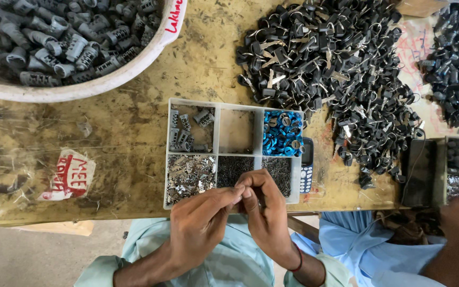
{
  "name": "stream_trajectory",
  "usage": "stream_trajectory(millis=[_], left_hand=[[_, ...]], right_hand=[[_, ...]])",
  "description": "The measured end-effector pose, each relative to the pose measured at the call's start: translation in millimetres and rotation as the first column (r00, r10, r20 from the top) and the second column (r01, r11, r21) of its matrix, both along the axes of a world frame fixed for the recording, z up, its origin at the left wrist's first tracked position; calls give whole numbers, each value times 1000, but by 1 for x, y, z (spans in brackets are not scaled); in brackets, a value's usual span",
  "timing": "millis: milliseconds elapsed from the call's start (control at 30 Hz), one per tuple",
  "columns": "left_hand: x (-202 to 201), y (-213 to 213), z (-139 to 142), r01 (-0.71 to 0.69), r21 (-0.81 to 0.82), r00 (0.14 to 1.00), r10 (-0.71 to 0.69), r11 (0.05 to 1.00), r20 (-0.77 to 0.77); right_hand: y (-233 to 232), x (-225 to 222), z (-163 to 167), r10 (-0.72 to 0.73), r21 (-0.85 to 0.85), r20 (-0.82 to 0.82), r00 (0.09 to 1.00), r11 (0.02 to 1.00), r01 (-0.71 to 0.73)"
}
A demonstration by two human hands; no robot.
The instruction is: The person sits at a workbench assembling electrical plug components by hand. They pick small metal pin parts and gray plastic plug bodies, press the parts together between their fingers, and place finished assemblies and sorted parts into the compartments of a plastic organizer tray.
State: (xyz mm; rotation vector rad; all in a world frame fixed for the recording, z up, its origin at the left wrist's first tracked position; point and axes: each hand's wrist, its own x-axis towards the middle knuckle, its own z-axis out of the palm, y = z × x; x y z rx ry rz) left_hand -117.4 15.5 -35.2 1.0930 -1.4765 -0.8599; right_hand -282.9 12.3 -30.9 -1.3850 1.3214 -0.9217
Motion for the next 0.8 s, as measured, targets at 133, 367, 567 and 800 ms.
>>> stream_trajectory(millis=[133,367,567,800], left_hand=[[0,0,2,-3,33,998,5,999,-59],[1,-3,5,190,422,922,-13,886,-388],[21,-13,-18,722,446,584,-122,529,-802],[14,-9,-23,488,543,807,-116,684,-579]], right_hand=[[3,1,-3,-25,-167,-202,979,986,-9],[6,-4,-12,-132,-536,-455,881,831,-152],[-2,-35,5,95,398,565,820,839,-371],[-33,-62,32,169,-75,-833,527,909,-410]])
